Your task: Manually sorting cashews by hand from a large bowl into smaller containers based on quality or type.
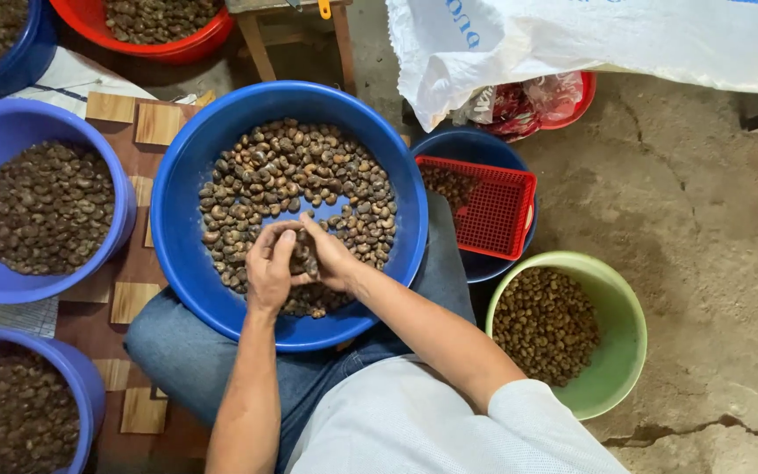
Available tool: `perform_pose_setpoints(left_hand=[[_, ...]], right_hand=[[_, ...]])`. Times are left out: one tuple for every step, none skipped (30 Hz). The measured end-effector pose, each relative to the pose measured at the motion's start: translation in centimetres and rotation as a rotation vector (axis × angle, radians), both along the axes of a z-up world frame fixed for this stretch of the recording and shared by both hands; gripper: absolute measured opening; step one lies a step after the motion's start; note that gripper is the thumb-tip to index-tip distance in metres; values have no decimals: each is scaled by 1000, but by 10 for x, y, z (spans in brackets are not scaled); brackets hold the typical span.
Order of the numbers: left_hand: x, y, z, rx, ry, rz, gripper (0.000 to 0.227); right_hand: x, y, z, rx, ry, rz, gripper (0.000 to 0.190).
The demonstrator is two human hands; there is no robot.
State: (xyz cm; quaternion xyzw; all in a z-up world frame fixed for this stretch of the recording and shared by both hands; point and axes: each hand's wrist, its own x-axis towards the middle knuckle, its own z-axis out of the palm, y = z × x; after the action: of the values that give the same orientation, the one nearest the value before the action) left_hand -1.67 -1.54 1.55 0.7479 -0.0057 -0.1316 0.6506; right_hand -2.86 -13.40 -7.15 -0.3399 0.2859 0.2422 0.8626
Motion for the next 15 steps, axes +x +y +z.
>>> perform_pose_setpoints(left_hand=[[-1,0,-1,-16,8,-12,29],[-1,-1,-2,-33,16,-28,31],[2,0,-9,-36,16,-27,31],[4,3,-15,-90,27,-8,31],[7,5,-21,-143,38,11,32],[5,3,-11,-144,38,15,32],[4,1,-2,-189,-64,38,31],[3,-1,8,-232,-165,60,30],[4,1,9,-230,-163,63,30],[4,3,10,-238,-211,89,33],[5,6,10,-246,-260,116,36],[6,8,12,-236,-250,120,36],[8,10,12,-226,-238,166,38],[7,12,12,-211,-217,207,39],[7,16,5,-197,-199,205,39]], right_hand=[[0,-1,2,21,22,-31,53],[-1,-2,4,41,43,-65,52],[1,-4,9,38,43,-64,52],[2,-6,14,37,52,-67,47],[4,-8,20,36,62,-71,41],[5,-8,26,36,62,-67,41],[6,-8,32,30,61,-65,39],[6,-8,38,25,61,-65,37],[8,-11,37,26,63,-63,37],[9,-13,35,53,43,-54,36],[11,-16,33,80,23,-46,36],[10,-22,40,88,33,-42,36],[10,-28,46,80,-21,-48,35],[5,-34,49,75,-67,-59,34],[1,-43,54,87,-48,-62,34]])
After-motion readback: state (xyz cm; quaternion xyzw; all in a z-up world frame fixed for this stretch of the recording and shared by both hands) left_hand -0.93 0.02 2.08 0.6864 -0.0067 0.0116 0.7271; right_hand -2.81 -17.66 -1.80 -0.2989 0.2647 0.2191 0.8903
